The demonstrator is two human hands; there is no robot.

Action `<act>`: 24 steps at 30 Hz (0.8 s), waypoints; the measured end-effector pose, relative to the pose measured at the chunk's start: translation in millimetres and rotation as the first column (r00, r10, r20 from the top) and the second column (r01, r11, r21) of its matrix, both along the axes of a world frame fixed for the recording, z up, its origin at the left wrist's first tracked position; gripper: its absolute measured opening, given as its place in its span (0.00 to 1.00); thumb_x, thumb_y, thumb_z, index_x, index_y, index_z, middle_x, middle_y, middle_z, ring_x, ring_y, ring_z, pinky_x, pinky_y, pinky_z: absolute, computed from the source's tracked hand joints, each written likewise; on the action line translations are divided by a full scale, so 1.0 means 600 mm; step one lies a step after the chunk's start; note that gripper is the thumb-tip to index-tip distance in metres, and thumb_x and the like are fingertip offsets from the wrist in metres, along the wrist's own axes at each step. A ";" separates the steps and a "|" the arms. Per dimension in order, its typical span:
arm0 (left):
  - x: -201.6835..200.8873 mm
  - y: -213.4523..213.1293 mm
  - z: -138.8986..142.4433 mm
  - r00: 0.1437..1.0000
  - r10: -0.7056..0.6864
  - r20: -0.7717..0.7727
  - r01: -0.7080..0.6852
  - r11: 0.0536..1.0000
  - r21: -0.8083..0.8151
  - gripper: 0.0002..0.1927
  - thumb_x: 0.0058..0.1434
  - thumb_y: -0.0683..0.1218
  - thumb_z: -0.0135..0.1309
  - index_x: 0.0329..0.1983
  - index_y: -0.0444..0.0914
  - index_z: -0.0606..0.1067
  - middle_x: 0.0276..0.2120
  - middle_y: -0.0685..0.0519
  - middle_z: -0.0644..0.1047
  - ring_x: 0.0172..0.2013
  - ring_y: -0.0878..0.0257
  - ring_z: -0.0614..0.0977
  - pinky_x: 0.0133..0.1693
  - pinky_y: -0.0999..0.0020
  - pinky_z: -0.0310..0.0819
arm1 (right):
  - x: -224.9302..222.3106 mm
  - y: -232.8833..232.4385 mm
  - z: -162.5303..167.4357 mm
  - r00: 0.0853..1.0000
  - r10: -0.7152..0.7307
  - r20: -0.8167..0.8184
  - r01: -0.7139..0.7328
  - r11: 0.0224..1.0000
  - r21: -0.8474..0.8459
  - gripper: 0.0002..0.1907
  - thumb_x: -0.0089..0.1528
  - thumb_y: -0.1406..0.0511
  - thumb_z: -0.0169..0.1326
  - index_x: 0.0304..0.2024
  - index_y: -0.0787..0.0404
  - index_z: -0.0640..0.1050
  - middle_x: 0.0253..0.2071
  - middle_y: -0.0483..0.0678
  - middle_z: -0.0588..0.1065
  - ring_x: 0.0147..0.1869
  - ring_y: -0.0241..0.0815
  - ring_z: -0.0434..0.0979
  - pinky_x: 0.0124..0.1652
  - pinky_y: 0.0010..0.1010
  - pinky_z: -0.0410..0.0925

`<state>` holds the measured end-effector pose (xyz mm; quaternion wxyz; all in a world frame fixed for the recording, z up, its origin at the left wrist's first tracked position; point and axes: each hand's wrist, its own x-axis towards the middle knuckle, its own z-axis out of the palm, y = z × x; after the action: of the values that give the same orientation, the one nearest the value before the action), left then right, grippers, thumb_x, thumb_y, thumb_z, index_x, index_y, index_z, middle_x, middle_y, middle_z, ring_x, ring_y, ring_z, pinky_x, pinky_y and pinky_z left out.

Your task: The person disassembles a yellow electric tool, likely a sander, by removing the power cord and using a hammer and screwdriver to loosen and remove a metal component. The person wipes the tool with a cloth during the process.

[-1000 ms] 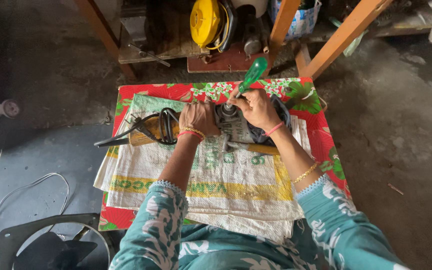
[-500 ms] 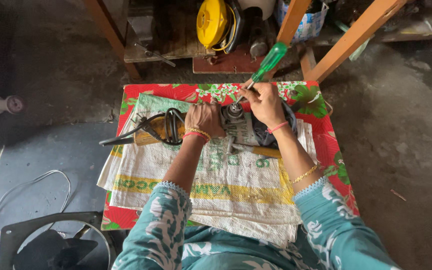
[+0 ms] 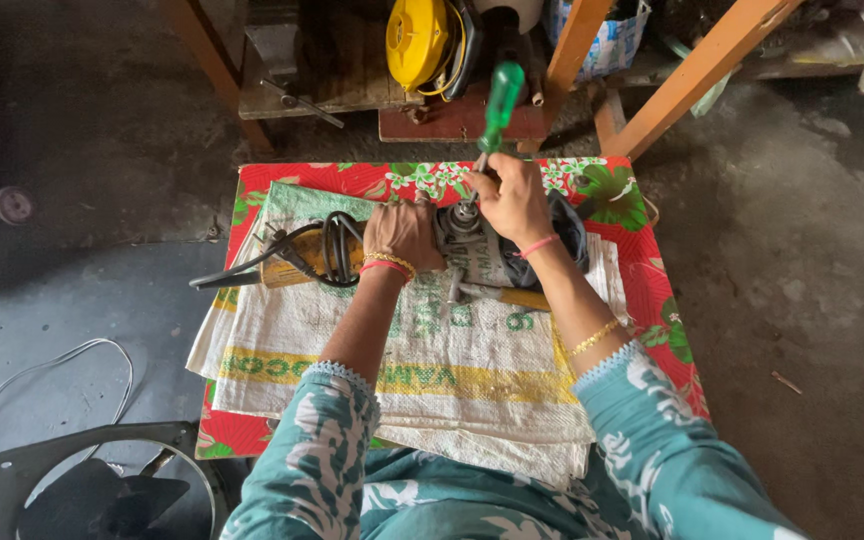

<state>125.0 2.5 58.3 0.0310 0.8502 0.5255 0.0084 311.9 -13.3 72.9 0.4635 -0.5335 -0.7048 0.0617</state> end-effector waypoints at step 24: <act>-0.001 -0.001 -0.005 0.997 -0.014 0.080 0.009 0.998 0.068 0.47 0.32 0.60 0.72 0.54 0.33 0.72 0.37 0.43 0.81 0.40 0.50 0.83 0.44 0.59 0.77 | 0.027 -0.016 0.010 0.960 0.281 0.010 -0.282 0.959 0.025 0.04 0.63 0.73 0.61 0.37 0.68 0.79 0.35 0.52 0.81 0.39 0.42 0.83 0.39 0.31 0.72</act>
<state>124.5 2.0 55.5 0.0232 0.8528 0.5182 0.0601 328.1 -23.0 78.9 0.4545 -0.4220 -0.7758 0.1160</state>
